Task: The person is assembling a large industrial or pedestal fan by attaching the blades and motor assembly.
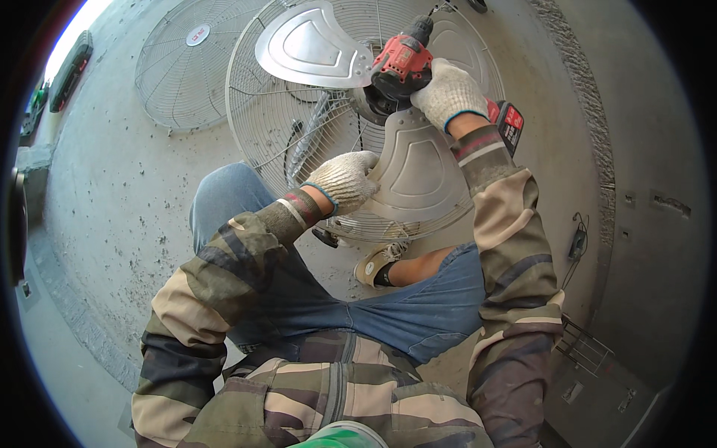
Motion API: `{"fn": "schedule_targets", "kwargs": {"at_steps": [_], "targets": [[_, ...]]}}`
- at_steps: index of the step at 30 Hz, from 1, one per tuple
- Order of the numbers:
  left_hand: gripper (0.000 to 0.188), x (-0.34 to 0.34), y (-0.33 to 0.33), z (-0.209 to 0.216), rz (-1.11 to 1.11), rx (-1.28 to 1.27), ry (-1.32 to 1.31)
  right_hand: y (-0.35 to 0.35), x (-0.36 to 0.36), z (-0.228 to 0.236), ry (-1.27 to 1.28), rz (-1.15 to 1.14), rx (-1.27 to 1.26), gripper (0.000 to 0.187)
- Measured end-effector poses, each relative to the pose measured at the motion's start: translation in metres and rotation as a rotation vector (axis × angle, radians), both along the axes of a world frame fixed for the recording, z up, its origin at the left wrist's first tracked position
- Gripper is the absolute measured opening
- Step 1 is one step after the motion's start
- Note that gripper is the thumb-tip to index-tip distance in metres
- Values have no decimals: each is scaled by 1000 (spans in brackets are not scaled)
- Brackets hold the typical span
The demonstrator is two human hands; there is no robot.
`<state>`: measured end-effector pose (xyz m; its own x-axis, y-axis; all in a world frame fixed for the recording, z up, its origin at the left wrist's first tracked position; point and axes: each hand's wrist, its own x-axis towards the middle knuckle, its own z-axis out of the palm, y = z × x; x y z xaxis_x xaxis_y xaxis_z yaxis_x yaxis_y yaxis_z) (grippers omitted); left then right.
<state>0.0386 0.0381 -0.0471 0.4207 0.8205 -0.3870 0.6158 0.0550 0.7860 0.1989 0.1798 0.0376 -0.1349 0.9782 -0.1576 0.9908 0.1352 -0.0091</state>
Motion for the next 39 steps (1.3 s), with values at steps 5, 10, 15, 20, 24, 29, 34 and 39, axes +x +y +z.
{"fn": "schedule_targets", "kwargs": {"at_steps": [5,10,15,20,24,29,34,39], "targets": [[47,-1,0,0,18,-12,-3,10,-17,1,-27,15,-34,54],[47,0,0,-1,14,0,-3,16,-21,4,-70,-10,-58,56],[32,-1,0,0,56,2,-63,12,-15,3,-83,29,-20,54],[48,-2,2,1,2,-21,-12,-1,-6,1,-33,48,5,52],[48,-3,3,2,-5,-34,-12,-15,0,-1,-1,92,9,49],[47,-9,3,0,21,-31,-14,-27,12,-8,38,112,95,41],[43,-24,3,-2,44,8,33,-27,39,-6,206,23,222,38],[39,-41,3,11,97,39,47,-42,70,-1,302,1,210,45]]}}
